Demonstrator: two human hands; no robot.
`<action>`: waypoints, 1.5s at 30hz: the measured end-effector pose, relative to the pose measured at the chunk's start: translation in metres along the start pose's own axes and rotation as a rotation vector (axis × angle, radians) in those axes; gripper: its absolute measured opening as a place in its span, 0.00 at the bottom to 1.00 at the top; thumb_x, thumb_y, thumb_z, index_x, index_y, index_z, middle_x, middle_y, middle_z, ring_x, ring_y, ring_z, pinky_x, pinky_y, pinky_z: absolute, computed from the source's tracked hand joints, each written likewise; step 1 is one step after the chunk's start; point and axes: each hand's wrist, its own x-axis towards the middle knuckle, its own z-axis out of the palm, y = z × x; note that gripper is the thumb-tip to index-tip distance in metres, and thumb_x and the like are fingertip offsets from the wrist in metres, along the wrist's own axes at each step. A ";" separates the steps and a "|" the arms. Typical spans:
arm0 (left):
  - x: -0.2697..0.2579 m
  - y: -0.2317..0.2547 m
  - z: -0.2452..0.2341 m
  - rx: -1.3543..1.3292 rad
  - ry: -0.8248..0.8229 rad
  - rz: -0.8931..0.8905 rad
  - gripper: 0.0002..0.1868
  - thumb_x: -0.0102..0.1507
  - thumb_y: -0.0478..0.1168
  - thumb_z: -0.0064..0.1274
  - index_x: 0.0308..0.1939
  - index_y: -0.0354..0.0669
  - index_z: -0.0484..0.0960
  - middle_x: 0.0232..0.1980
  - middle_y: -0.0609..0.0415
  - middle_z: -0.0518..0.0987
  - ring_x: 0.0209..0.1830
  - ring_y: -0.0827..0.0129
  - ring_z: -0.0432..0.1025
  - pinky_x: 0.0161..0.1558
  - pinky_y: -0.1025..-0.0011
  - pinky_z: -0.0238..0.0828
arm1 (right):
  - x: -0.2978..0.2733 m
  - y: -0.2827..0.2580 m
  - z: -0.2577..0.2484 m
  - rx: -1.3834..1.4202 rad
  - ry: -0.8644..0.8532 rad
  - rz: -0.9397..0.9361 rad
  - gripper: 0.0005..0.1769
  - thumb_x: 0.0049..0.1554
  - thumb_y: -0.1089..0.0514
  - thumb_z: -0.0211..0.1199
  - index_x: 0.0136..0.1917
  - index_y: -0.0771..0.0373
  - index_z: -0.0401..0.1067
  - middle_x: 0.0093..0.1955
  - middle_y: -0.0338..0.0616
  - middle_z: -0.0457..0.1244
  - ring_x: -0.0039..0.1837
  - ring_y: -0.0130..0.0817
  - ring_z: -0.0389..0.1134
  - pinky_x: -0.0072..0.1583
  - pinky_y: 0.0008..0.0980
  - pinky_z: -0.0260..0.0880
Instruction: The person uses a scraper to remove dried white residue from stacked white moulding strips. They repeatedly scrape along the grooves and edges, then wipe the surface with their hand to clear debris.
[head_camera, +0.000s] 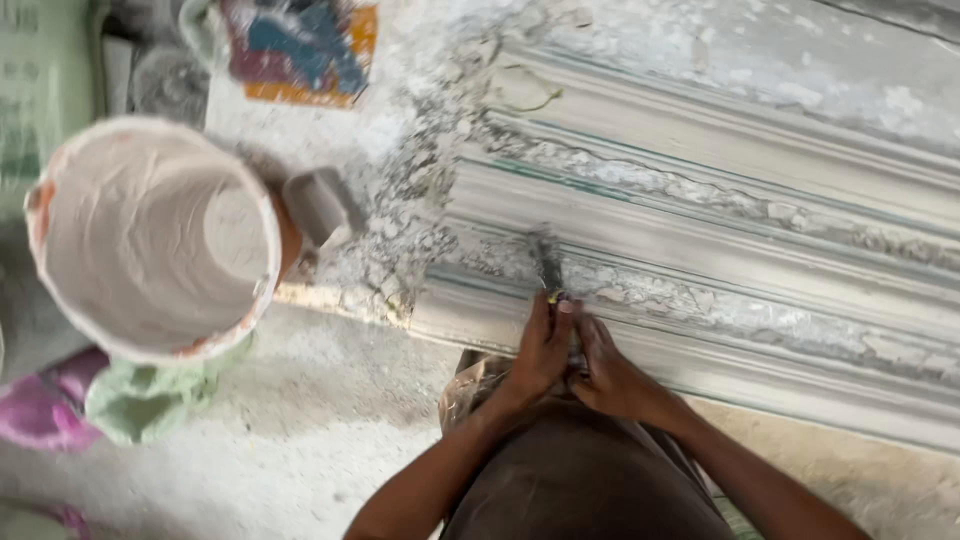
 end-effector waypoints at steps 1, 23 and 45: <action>0.002 0.016 -0.020 0.018 -0.036 0.002 0.33 0.76 0.54 0.31 0.74 0.27 0.56 0.60 0.23 0.73 0.59 0.26 0.70 0.53 0.40 0.69 | -0.010 0.007 0.006 0.010 0.034 0.017 0.58 0.50 0.54 0.68 0.83 0.64 0.37 0.81 0.65 0.42 0.80 0.72 0.41 0.76 0.64 0.48; 0.096 0.095 -0.147 2.099 -0.854 1.124 0.22 0.71 0.39 0.44 0.70 0.52 0.65 0.52 0.56 0.75 0.41 0.64 0.78 0.35 0.67 0.80 | -0.123 0.070 -0.010 0.045 0.936 0.993 0.85 0.36 0.21 0.71 0.84 0.74 0.34 0.84 0.77 0.26 0.83 0.77 0.25 0.80 0.70 0.31; 0.170 0.032 -0.026 1.502 -1.003 1.392 0.19 0.68 0.48 0.49 0.61 0.47 0.76 0.39 0.54 0.77 0.25 0.57 0.77 0.21 0.57 0.71 | -0.125 0.072 0.021 0.073 0.969 1.121 0.86 0.32 0.36 0.81 0.84 0.77 0.34 0.85 0.74 0.29 0.85 0.71 0.36 0.81 0.60 0.43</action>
